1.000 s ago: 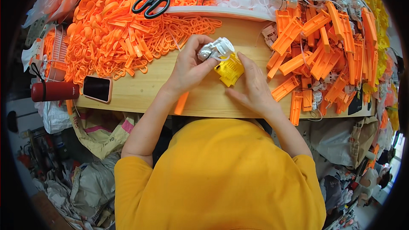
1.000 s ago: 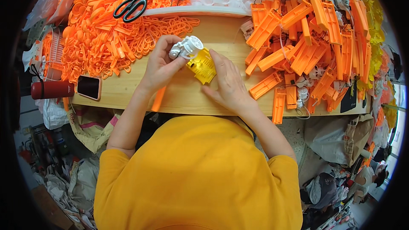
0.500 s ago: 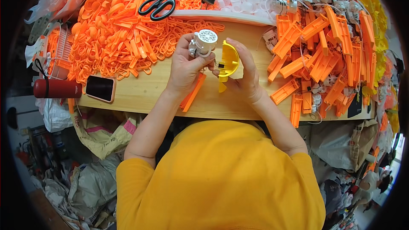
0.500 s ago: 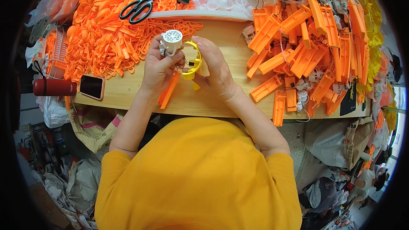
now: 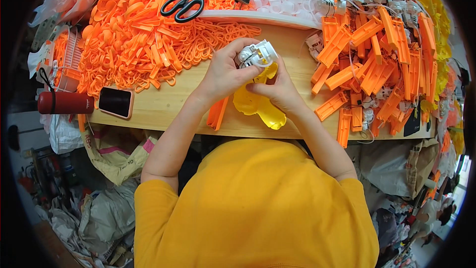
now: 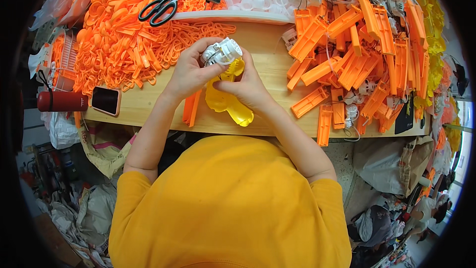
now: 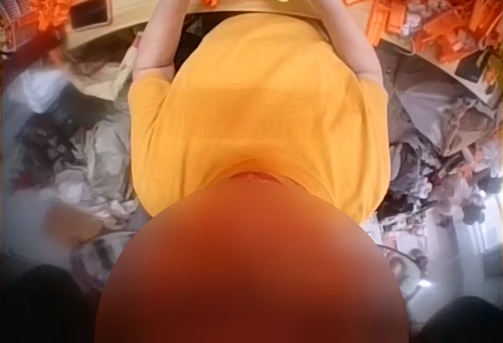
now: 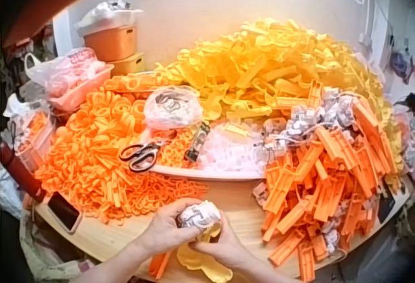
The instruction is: Assemble a yellow plastic toy gun by fitting internal gears and mechanisms into the shell and joining parts.
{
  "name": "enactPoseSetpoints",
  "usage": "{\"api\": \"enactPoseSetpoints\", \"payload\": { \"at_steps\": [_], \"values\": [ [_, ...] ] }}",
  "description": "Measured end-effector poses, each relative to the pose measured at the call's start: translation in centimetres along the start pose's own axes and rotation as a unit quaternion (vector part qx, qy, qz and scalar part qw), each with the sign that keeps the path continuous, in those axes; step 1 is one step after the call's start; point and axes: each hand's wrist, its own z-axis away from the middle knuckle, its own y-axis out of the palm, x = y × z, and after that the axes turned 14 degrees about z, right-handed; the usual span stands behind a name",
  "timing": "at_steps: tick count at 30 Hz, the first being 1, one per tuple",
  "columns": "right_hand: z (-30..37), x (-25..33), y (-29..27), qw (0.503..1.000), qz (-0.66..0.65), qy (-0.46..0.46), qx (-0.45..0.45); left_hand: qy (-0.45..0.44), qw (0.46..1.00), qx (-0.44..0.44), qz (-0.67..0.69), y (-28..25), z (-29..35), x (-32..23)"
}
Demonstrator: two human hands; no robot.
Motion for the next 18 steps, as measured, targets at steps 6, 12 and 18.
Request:
{"api": "enactPoseSetpoints", "payload": {
  "at_steps": [6, 12, 18],
  "values": [
    [0.2, -0.3, 0.5, 0.996, 0.042, -0.068, -0.029, 0.015, 0.998, -0.021, -0.057, 0.1, 0.4, -0.7],
    [0.4, -0.9, 0.7, 0.984, 0.102, -0.134, -0.055, 0.109, 0.963, -0.073, -0.233, 0.2, 1.2, -1.5],
    [0.5, -1.5, 0.4, 0.963, 0.167, -0.199, -0.067, 0.097, 0.985, -0.083, -0.115, 0.2, 2.1, 0.0]
  ]
}}
